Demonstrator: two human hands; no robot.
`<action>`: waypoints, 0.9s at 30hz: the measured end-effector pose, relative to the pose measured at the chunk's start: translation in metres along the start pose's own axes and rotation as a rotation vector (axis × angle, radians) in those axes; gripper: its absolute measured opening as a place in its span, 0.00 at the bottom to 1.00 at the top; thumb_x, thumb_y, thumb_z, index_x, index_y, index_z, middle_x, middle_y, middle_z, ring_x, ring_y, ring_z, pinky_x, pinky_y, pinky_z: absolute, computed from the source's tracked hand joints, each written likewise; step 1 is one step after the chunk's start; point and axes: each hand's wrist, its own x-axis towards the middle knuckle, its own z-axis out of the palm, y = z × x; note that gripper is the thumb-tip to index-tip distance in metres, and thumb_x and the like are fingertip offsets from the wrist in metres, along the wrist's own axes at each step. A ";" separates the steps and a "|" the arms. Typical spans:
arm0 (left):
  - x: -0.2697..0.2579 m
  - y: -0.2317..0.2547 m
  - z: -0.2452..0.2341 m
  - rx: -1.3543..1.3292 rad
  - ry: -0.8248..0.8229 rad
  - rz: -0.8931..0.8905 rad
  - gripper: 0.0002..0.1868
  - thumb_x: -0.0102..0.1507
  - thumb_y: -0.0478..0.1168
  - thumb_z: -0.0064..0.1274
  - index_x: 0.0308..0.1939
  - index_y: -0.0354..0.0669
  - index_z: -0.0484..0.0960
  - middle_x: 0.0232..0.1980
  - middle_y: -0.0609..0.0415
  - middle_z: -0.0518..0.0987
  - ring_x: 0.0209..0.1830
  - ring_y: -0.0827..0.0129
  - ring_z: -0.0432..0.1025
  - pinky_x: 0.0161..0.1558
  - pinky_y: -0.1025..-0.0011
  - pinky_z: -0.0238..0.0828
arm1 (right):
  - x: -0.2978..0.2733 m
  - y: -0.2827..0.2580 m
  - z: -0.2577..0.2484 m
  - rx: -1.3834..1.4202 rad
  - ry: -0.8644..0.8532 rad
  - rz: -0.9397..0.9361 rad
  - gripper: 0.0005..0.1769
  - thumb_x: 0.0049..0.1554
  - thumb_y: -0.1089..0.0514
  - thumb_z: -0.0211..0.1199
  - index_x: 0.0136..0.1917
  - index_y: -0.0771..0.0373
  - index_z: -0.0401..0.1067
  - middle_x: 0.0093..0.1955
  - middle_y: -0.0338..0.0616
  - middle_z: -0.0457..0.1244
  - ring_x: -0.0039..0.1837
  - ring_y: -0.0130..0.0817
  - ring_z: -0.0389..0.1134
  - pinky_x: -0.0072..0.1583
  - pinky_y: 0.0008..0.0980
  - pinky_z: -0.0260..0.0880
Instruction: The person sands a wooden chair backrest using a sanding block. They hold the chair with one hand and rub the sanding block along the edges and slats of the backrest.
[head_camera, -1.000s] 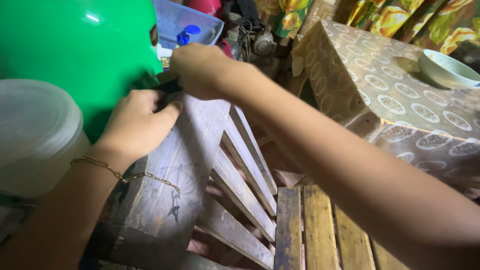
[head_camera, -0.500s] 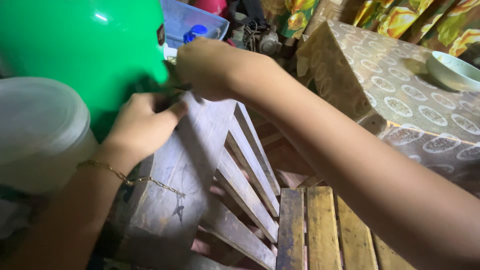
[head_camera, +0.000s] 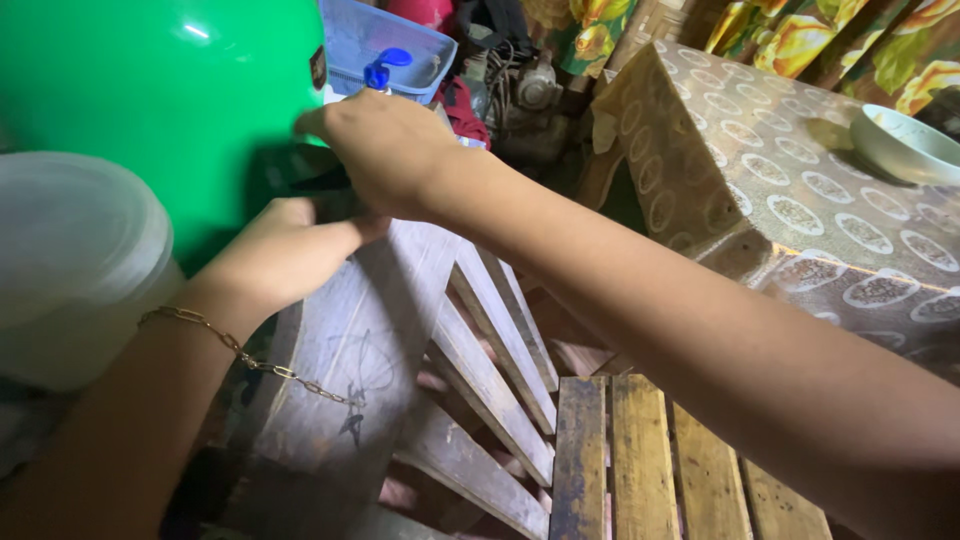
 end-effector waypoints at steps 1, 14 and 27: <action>0.001 0.000 0.000 -0.007 -0.024 -0.064 0.25 0.61 0.57 0.55 0.54 0.47 0.86 0.47 0.56 0.86 0.46 0.74 0.74 0.50 0.68 0.68 | 0.000 -0.002 0.000 -0.004 0.000 0.036 0.34 0.46 0.65 0.64 0.67 0.55 0.71 0.50 0.54 0.70 0.53 0.55 0.72 0.54 0.50 0.71; -0.004 0.002 0.002 -0.026 0.042 -0.149 0.24 0.60 0.57 0.59 0.30 0.36 0.84 0.26 0.58 0.77 0.27 0.74 0.66 0.33 0.68 0.64 | -0.012 0.030 -0.043 0.100 -0.212 -0.167 0.27 0.51 0.61 0.64 0.65 0.49 0.76 0.53 0.52 0.71 0.53 0.49 0.73 0.57 0.45 0.70; -0.007 0.005 0.001 -0.028 0.046 -0.205 0.28 0.58 0.59 0.60 0.27 0.33 0.84 0.25 0.55 0.77 0.24 0.73 0.65 0.30 0.68 0.64 | -0.018 0.001 -0.056 0.277 -0.395 0.085 0.30 0.57 0.66 0.54 0.69 0.42 0.72 0.57 0.45 0.71 0.50 0.48 0.74 0.53 0.43 0.75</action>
